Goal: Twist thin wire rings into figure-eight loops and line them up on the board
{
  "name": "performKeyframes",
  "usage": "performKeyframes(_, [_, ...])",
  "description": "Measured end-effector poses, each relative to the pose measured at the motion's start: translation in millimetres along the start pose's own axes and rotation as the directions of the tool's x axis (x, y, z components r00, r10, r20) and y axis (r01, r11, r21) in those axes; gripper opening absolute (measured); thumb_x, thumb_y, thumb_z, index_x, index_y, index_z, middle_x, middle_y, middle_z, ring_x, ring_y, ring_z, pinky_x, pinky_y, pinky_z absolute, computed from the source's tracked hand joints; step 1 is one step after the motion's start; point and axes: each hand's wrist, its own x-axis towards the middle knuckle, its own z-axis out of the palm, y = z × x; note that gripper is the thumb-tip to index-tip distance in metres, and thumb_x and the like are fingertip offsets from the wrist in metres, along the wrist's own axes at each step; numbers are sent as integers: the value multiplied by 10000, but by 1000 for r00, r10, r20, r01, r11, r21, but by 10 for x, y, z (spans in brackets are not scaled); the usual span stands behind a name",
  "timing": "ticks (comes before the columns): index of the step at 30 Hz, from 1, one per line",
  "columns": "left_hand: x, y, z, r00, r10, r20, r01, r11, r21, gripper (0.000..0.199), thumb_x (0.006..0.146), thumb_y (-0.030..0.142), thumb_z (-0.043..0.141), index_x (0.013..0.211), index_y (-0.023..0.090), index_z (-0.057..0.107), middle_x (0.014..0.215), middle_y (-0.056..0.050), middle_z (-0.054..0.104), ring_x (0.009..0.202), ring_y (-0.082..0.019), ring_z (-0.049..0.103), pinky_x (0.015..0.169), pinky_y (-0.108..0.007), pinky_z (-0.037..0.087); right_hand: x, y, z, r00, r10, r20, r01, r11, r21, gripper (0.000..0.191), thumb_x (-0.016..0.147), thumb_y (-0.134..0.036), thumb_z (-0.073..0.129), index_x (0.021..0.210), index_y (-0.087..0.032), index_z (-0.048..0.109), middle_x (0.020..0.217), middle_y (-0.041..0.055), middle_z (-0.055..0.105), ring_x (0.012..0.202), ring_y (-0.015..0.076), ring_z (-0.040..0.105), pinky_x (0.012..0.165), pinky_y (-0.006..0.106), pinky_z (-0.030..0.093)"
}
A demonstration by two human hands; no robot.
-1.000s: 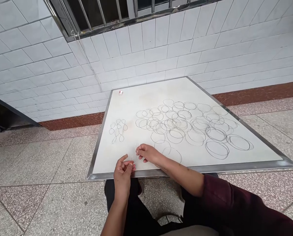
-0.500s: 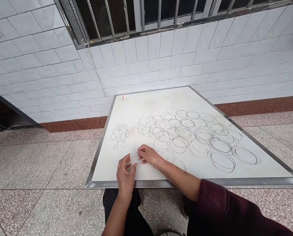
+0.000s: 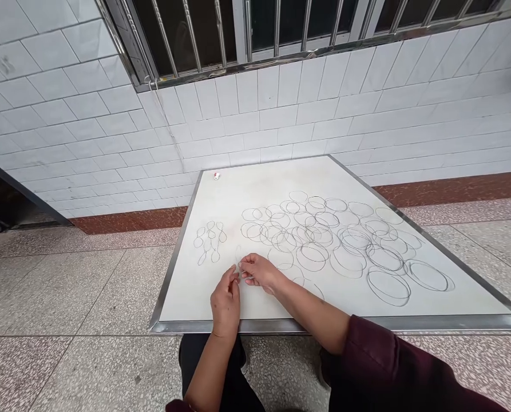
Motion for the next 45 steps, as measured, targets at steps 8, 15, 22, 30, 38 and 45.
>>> performKeyframes(8, [293,90,7,958,-285,14,281,932,-230,397,803,199,670,1174,96,574,893,-126,734,739,-205,740,702,-369,619,150,37,-80,985,-165,-53,148,959,-240,101,871,-157,509,962,-198,524,987,55,607,745,121,649,574,220,559])
performKeyframes(15, [308,61,-12,947,-321,-31,305,924,-231,483,760,168,717,1214,130,558,947,-87,671,660,-155,705,597,-316,615,270,17,-196,902,-430,36,366,719,-591,240,823,-64,554,984,-226,630,1045,39,561,907,173,574,787,309,486])
performKeyframes(22, [294,107,-100,948,-312,-61,295,935,-199,431,727,136,704,1149,146,616,917,-58,634,598,-134,668,473,-260,563,465,-67,-174,761,-507,404,616,370,-696,434,820,-32,567,1165,-285,637,1131,26,535,1042,183,542,883,312,462])
performKeyframes(30, [312,48,-132,942,-334,-24,312,903,-295,380,711,185,714,1079,134,635,733,-15,649,636,-162,686,554,-277,572,620,-110,-143,623,-497,604,744,138,-654,260,838,-86,616,1018,-254,698,1042,34,557,984,193,513,758,284,445])
performKeyframes(38, [109,171,-322,927,-365,91,368,834,-411,471,670,290,776,1096,130,655,774,-26,677,716,-167,694,738,-330,573,499,-131,-192,426,-517,743,836,-89,-541,183,902,-173,589,1047,-243,676,1130,79,608,1062,239,478,915,391,390])
performKeyframes(45, [-254,339,-439,859,-453,239,511,724,-464,501,631,304,833,1094,166,701,791,-25,662,743,-141,648,638,-234,511,-51,-250,-285,333,-484,809,871,-170,-460,181,938,-196,530,1037,-245,673,1126,71,627,1046,229,500,963,407,348])
